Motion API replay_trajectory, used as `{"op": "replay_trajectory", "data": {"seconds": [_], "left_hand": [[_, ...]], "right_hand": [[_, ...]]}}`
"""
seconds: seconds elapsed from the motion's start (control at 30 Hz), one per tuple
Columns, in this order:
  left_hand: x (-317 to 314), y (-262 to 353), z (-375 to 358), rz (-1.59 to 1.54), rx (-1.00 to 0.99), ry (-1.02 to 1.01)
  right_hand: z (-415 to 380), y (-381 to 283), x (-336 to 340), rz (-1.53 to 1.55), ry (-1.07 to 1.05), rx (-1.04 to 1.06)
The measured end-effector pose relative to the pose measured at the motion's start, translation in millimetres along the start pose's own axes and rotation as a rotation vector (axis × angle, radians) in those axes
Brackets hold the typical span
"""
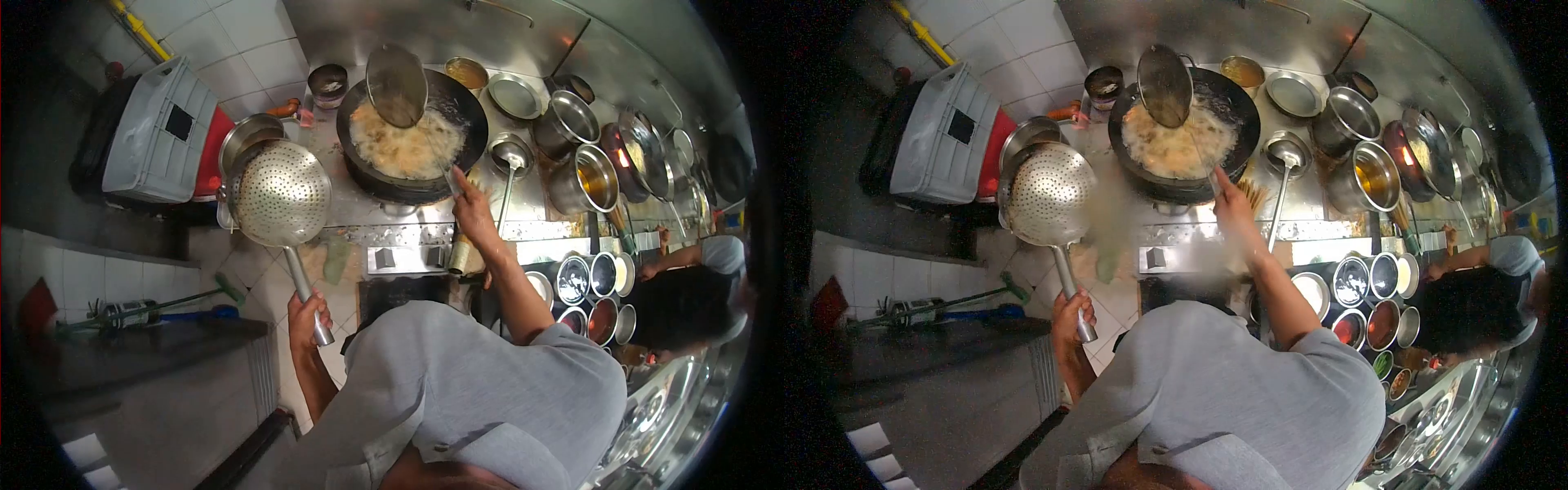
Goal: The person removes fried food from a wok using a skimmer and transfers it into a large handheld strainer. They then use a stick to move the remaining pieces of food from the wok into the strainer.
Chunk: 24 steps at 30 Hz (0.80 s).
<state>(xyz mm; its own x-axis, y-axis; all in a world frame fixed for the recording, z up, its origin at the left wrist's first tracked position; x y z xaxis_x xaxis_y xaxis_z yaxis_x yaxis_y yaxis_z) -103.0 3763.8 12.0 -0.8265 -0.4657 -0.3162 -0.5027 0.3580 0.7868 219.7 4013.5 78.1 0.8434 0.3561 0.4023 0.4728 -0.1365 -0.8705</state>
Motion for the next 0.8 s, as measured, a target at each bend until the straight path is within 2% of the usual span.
{"op": "replay_trajectory", "data": {"seconds": [0.1, 0.17, 0.2, 0.27, 0.37, 0.47, 0.73, 0.8], "left_hand": [[5.5, -3.1, -0.4, -0.015, -0.014, 0.001], [9.4, -3.4, -1.4, -0.017, -0.012, 0.006], [10.4, -3.7, -1.3, -0.021, -0.01, 0.006], [16.7, -6.1, -0.2, -0.017, -0.004, 0.016], [22.6, -8.0, 2.8, -0.009, -0.002, 0.027], [23.0, -8.7, 5.8, -0.014, -0.004, 0.022], [15.9, -6.2, 1.0, -0.061, -0.009, 0.004], [15.0, -5.6, 0.3, -0.04, -0.003, -0.004]], "right_hand": [[-27.1, 22.7, -23.7, -0.039, -0.019, -0.069], [-52.6, -10.5, -22.1, -0.426, 0.263, 0.53], [-55.0, -12.6, -21.8, -0.426, 0.261, 0.532], [-50.3, 10.4, -17.5, -0.395, 0.15, 0.142], [-37.2, 16.7, -11.0, -0.436, 0.184, 0.078], [-13.7, 17.6, -12.1, -0.563, 0.208, 0.125], [3.0, -8.6, -19.4, -0.59, 0.276, 0.163], [6.3, -21.3, -15.5, -0.498, 0.342, 0.306]]}}
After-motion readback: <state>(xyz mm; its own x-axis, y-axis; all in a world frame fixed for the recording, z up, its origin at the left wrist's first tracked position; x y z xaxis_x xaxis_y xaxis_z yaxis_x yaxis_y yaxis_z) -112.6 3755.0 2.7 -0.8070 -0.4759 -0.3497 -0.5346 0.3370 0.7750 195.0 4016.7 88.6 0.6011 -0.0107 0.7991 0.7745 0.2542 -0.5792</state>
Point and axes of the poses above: each hand's wrist, its own z-axis towards the middle knuckle, its own x-axis out of the back of the hand, y = z × x, the point moved 9 cm from there along z, towards the middle knuckle, and after that the axes turned 6 degrees about -y, right-handed, at the moved point
